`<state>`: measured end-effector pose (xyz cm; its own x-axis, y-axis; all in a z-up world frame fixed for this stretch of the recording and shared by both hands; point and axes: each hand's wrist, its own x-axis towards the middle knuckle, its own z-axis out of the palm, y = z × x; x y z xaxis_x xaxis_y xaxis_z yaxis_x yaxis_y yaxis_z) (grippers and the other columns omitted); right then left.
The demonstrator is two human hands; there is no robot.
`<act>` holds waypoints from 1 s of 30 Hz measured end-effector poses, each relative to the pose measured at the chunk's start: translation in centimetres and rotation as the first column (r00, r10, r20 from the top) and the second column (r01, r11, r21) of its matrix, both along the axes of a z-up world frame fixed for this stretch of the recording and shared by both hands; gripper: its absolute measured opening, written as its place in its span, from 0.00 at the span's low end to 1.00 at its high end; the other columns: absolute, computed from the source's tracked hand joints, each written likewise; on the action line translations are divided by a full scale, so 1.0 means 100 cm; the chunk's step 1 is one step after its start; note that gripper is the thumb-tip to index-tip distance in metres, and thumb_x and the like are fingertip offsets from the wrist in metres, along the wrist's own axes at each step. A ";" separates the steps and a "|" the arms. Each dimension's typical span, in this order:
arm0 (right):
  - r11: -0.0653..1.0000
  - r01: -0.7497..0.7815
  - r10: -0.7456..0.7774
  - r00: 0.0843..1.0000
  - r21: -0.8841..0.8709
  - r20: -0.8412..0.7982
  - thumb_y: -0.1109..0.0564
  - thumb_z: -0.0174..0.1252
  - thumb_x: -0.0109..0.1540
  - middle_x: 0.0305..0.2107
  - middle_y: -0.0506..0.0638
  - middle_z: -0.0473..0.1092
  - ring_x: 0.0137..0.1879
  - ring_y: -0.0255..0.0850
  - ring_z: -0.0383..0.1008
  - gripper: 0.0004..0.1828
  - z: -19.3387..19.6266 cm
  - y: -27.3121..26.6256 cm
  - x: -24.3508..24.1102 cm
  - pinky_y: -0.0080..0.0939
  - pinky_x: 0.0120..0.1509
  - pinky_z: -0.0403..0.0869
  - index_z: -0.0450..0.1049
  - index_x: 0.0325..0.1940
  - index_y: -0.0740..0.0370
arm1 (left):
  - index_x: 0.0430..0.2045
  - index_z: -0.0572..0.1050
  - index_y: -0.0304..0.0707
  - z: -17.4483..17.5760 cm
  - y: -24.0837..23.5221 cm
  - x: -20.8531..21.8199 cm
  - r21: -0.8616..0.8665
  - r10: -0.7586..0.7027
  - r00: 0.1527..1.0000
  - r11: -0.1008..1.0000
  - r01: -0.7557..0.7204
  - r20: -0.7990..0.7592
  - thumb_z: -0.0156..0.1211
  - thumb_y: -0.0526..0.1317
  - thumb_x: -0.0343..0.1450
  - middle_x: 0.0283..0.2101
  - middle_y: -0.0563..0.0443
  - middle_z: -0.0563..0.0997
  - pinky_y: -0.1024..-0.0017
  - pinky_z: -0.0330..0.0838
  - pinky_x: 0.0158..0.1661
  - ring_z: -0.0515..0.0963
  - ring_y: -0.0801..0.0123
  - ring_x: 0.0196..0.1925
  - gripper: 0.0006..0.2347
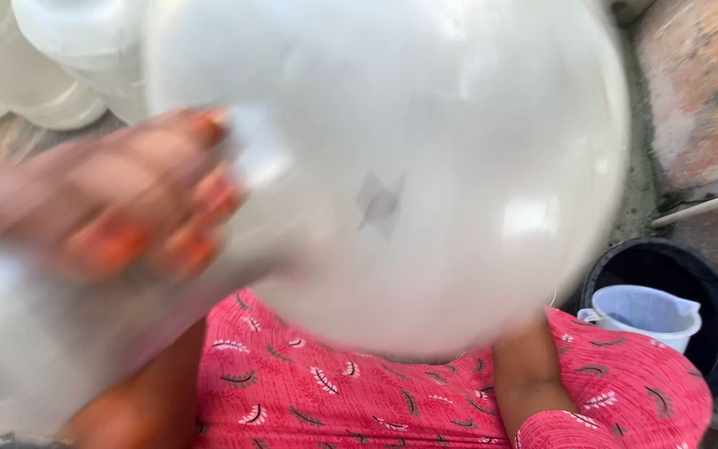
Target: The person scrubs the exterior of a large plastic water bottle using a yellow sponge and then shakes the bottle to rinse the interior.
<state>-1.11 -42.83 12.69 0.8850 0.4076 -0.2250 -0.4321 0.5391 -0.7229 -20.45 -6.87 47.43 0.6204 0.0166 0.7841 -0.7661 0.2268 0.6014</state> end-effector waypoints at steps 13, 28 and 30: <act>0.943 -0.025 -0.081 0.950 -0.332 -0.301 0.21 0.30 0.63 0.70 0.58 0.60 0.76 0.58 0.60 0.49 -0.119 0.050 -0.008 0.69 0.74 0.62 0.52 0.77 0.55 | 0.44 0.72 0.28 -0.155 0.015 0.080 -0.310 0.363 0.770 0.761 -0.570 -0.525 0.66 0.28 0.70 0.41 0.43 0.77 0.68 0.75 0.49 0.79 0.66 0.43 0.11; 0.975 -0.077 0.108 0.984 -0.208 0.141 0.13 0.37 0.54 0.69 0.61 0.59 0.69 0.57 0.64 0.63 0.045 -0.027 0.055 0.69 0.63 0.69 0.56 0.79 0.61 | 0.48 0.70 0.31 -0.113 0.066 0.030 -0.308 0.183 0.959 0.920 -0.244 -0.216 0.68 0.33 0.74 0.43 0.46 0.76 0.67 0.72 0.48 0.79 0.62 0.43 0.13; 0.862 -0.075 0.082 0.997 -0.501 -0.008 0.14 0.37 0.56 0.71 0.60 0.58 0.71 0.57 0.62 0.61 -0.010 -0.001 0.039 0.67 0.65 0.68 0.56 0.78 0.58 | 0.48 0.70 0.31 -0.130 0.041 0.051 -0.311 0.221 0.927 0.896 -0.316 -0.304 0.69 0.33 0.75 0.43 0.46 0.76 0.67 0.72 0.48 0.79 0.61 0.44 0.13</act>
<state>2.77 -42.94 11.72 0.8591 0.3114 -0.4062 -0.4466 0.0681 -0.8922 -15.30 -2.77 34.48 0.7293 0.4534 0.5123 -0.6591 0.2647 0.7040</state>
